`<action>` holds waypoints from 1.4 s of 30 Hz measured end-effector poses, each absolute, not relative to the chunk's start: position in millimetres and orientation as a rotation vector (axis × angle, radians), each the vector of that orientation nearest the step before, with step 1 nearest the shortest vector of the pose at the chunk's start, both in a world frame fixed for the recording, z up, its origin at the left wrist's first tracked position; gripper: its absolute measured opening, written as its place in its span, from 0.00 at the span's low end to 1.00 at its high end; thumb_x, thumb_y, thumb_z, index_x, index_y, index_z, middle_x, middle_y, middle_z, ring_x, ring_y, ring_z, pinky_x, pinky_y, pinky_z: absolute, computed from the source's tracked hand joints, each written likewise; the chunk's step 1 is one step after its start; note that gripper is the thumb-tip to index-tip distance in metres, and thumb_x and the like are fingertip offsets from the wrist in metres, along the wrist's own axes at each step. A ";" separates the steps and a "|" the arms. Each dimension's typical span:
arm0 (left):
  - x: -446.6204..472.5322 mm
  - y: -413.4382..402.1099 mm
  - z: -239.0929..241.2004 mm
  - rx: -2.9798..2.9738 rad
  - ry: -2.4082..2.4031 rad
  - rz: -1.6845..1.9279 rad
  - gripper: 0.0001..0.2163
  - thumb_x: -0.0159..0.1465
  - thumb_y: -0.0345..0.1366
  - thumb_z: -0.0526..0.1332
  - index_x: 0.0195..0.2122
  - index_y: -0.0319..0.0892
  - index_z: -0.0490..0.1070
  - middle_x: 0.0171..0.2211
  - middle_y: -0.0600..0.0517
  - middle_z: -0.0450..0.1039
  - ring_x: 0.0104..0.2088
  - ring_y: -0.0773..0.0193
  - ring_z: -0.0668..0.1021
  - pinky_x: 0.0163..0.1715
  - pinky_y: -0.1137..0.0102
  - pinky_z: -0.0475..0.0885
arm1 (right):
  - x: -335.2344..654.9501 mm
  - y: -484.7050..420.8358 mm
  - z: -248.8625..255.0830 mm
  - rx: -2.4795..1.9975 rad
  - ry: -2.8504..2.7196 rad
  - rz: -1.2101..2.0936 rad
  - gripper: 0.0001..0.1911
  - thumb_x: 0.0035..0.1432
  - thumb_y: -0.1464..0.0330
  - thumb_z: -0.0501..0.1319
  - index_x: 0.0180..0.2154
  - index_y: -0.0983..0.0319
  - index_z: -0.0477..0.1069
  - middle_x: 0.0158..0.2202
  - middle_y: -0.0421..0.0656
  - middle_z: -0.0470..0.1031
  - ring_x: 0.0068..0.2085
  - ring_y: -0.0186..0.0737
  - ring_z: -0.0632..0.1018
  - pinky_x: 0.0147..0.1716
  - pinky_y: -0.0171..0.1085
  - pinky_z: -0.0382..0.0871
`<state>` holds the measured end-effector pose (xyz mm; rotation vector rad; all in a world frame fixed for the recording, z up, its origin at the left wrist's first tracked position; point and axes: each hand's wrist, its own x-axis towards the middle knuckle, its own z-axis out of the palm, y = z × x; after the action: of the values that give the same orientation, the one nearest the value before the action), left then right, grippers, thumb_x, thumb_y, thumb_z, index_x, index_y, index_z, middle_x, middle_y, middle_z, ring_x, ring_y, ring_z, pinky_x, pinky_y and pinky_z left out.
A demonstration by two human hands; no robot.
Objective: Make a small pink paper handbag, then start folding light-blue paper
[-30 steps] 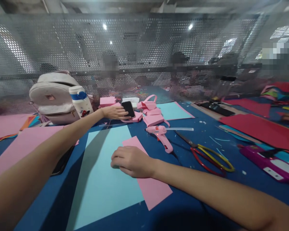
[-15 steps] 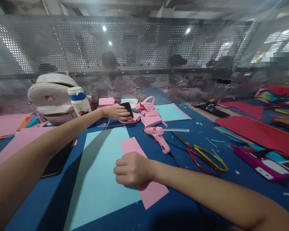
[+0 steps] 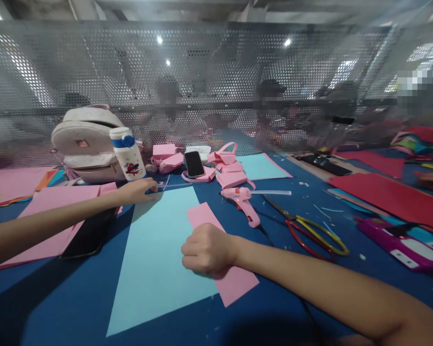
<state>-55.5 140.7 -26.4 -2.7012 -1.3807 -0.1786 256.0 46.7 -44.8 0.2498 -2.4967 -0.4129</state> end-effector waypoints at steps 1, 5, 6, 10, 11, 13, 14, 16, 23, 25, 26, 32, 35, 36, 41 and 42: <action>-61.8 140.2 -28.0 -2.733 -1.465 -0.176 0.13 0.63 0.46 0.63 0.37 0.40 0.72 0.36 0.48 0.76 0.34 0.59 0.78 0.32 0.71 0.69 | 255.9 46.4 -44.7 0.248 -2.497 -0.411 0.19 0.62 0.77 0.50 0.19 0.61 0.50 0.20 0.36 0.49 0.21 0.36 0.54 0.21 0.40 0.43; -76.9 142.0 -25.5 -2.868 -1.718 -0.140 0.19 0.52 0.52 0.70 0.35 0.41 0.75 0.31 0.52 0.77 0.31 0.61 0.78 0.30 0.74 0.69 | 255.2 46.1 -43.1 0.236 -2.490 -0.427 0.20 0.62 0.77 0.49 0.19 0.61 0.50 0.20 0.36 0.49 0.21 0.35 0.55 0.21 0.39 0.43; -78.2 142.2 -24.2 -2.892 -1.763 -0.137 0.20 0.49 0.51 0.71 0.34 0.41 0.75 0.31 0.52 0.77 0.31 0.61 0.78 0.29 0.74 0.69 | 255.0 46.3 -42.7 0.235 -2.484 -0.427 0.20 0.63 0.77 0.49 0.19 0.61 0.50 0.20 0.36 0.49 0.21 0.35 0.55 0.21 0.39 0.43; -78.6 139.9 -22.3 -2.899 -1.902 -0.233 0.22 0.42 0.46 0.73 0.37 0.42 0.77 0.30 0.54 0.75 0.30 0.61 0.77 0.27 0.74 0.67 | 253.7 47.9 -41.9 0.232 -2.479 -0.426 0.21 0.64 0.78 0.47 0.18 0.62 0.52 0.19 0.36 0.50 0.21 0.34 0.55 0.20 0.39 0.43; -78.1 138.5 -22.2 -2.885 -1.929 -0.279 0.23 0.42 0.45 0.73 0.39 0.42 0.76 0.29 0.55 0.74 0.30 0.61 0.76 0.26 0.74 0.66 | 253.4 47.6 -41.6 0.226 -2.490 -0.436 0.21 0.64 0.77 0.47 0.18 0.62 0.52 0.19 0.36 0.51 0.21 0.35 0.55 0.20 0.39 0.43; -76.9 134.0 -21.0 -2.850 -1.962 -0.380 0.22 0.44 0.44 0.72 0.39 0.41 0.76 0.26 0.56 0.72 0.28 0.62 0.75 0.26 0.74 0.64 | 253.6 45.3 -40.1 0.221 -2.539 -0.484 0.21 0.64 0.77 0.49 0.18 0.61 0.54 0.19 0.37 0.52 0.21 0.35 0.56 0.21 0.39 0.43; -76.4 130.6 -19.6 -2.830 -1.968 -0.432 0.19 0.45 0.45 0.71 0.37 0.41 0.77 0.25 0.56 0.71 0.27 0.62 0.74 0.26 0.73 0.63 | 254.3 43.1 -38.6 0.221 -2.575 -0.516 0.20 0.64 0.77 0.50 0.19 0.61 0.56 0.20 0.37 0.53 0.21 0.35 0.57 0.21 0.39 0.43; -75.6 121.1 -15.3 -2.787 -1.964 -0.542 0.14 0.50 0.47 0.69 0.29 0.40 0.75 0.22 0.56 0.69 0.27 0.62 0.73 0.26 0.72 0.62 | 258.3 37.2 -34.4 0.202 -2.666 -0.574 0.18 0.62 0.78 0.52 0.20 0.61 0.59 0.20 0.38 0.57 0.23 0.36 0.58 0.22 0.39 0.45; -85.6 72.2 10.2 -2.597 -1.927 -0.978 0.18 0.60 0.52 0.61 0.34 0.42 0.79 0.35 0.50 0.80 0.35 0.55 0.79 0.35 0.69 0.70 | 316.6 23.2 -15.1 -0.151 -2.716 -0.605 0.16 0.64 0.79 0.51 0.24 0.60 0.64 0.21 0.39 0.65 0.23 0.37 0.62 0.24 0.40 0.49; -91.5 62.5 18.1 -2.499 -1.928 -1.096 0.19 0.61 0.52 0.60 0.40 0.41 0.80 0.40 0.48 0.81 0.38 0.52 0.80 0.36 0.68 0.72 | 342.2 23.0 -11.2 -0.428 -2.707 -0.512 0.17 0.64 0.79 0.47 0.27 0.59 0.65 0.23 0.41 0.69 0.25 0.39 0.67 0.25 0.40 0.52; -94.1 59.6 21.4 -2.453 -1.932 -1.153 0.20 0.62 0.51 0.59 0.43 0.40 0.79 0.41 0.47 0.81 0.39 0.51 0.80 0.36 0.67 0.72 | 354.5 23.1 -9.6 -0.575 -2.700 -0.437 0.16 0.64 0.77 0.47 0.28 0.59 0.67 0.24 0.41 0.71 0.26 0.39 0.70 0.27 0.39 0.56; -97.7 66.8 21.0 -2.543 -1.885 -1.286 0.20 0.58 0.47 0.62 0.45 0.40 0.80 0.43 0.45 0.81 0.44 0.48 0.81 0.45 0.62 0.74 | 398.0 27.9 -5.6 -1.497 -2.367 0.089 0.08 0.63 0.64 0.53 0.33 0.56 0.69 0.22 0.37 0.74 0.22 0.38 0.74 0.23 0.35 0.59; -94.0 72.1 15.1 -2.627 -1.853 -1.288 0.19 0.57 0.45 0.61 0.43 0.39 0.80 0.42 0.45 0.82 0.44 0.48 0.82 0.47 0.61 0.74 | 401.8 34.8 -8.7 -1.653 -2.261 0.244 0.13 0.62 0.55 0.54 0.38 0.55 0.69 0.25 0.38 0.75 0.25 0.41 0.76 0.24 0.35 0.61; -93.1 72.3 14.5 -2.627 -1.847 -1.310 0.19 0.58 0.46 0.61 0.44 0.39 0.80 0.42 0.45 0.82 0.44 0.49 0.82 0.45 0.62 0.75 | 402.5 37.5 -9.6 -1.674 -2.249 0.261 0.15 0.62 0.52 0.55 0.41 0.55 0.69 0.26 0.38 0.76 0.27 0.42 0.77 0.25 0.36 0.63; -91.9 65.3 13.5 -2.494 -1.860 -1.470 0.20 0.61 0.44 0.59 0.50 0.38 0.75 0.44 0.45 0.80 0.40 0.54 0.81 0.36 0.67 0.75 | 417.6 56.3 -2.8 -1.753 -2.321 0.426 0.21 0.59 0.46 0.58 0.40 0.54 0.73 0.32 0.41 0.79 0.32 0.47 0.79 0.29 0.38 0.64; -91.4 63.4 10.6 -2.471 -1.864 -1.492 0.20 0.61 0.43 0.59 0.51 0.39 0.75 0.45 0.45 0.79 0.40 0.54 0.80 0.36 0.67 0.74 | 423.9 62.6 1.2 -1.762 -2.329 0.489 0.19 0.58 0.47 0.59 0.38 0.55 0.74 0.31 0.41 0.79 0.32 0.47 0.78 0.29 0.38 0.64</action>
<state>-91.4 63.4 10.6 -2.4706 -1.8642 -1.4916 423.9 62.6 1.2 -1.7620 -2.3285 0.4886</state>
